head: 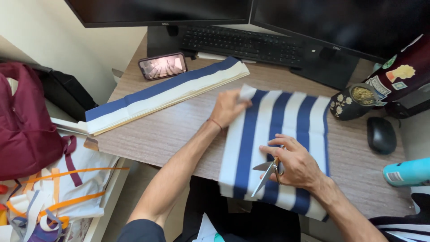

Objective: Cutting a striped blue and white fabric with scissors on a desk

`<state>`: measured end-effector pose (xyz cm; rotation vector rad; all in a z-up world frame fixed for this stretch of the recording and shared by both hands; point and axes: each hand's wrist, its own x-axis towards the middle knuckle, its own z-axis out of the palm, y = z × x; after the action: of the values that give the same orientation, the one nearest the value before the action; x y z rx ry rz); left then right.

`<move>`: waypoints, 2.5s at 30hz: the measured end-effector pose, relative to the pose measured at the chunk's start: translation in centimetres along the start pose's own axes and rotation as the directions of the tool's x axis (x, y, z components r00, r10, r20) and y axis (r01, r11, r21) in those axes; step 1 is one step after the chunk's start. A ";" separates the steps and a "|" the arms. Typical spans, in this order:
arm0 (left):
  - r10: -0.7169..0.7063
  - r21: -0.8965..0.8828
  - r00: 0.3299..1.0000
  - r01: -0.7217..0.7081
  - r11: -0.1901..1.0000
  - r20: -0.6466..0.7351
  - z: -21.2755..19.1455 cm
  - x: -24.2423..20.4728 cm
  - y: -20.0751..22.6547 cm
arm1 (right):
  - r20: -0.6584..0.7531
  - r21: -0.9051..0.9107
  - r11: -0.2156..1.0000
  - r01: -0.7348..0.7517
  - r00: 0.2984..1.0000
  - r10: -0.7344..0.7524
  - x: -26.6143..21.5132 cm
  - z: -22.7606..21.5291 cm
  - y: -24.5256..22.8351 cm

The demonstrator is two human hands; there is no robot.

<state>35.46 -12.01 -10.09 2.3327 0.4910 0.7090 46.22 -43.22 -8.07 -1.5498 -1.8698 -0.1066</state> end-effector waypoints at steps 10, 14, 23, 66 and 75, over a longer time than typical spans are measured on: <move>-0.197 -0.191 0.885 0.126 0.973 -0.422 -5.7 10.6 -0.8 | 0.177 -0.210 0.969 -0.131 0.969 0.170 -2.1 -1.5 -4.3; -0.052 -0.116 0.899 0.002 0.993 -0.435 -6.7 7.6 -0.2 | 0.155 -0.085 0.968 -0.238 0.956 0.249 -2.4 -2.2 -4.7; -0.246 -0.029 0.928 0.248 0.968 -0.278 -14.5 -19.8 12.4 | 0.027 0.563 0.792 -0.239 0.962 0.271 -8.2 -5.4 -10.0; -0.673 -0.750 0.712 0.554 0.362 0.200 3.8 -32.0 18.4 | 0.718 0.483 0.255 -0.838 0.546 0.432 -18.1 5.7 -21.3; -0.661 -0.752 0.729 0.534 0.386 0.179 3.7 -32.0 18.8 | 0.758 0.432 0.235 -0.871 0.492 0.429 -18.3 5.3 -21.3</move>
<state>15.59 -43.55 -11.34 1.1328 0.8511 0.5597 25.68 -62.00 -14.55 -1.5951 -0.9848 1.5172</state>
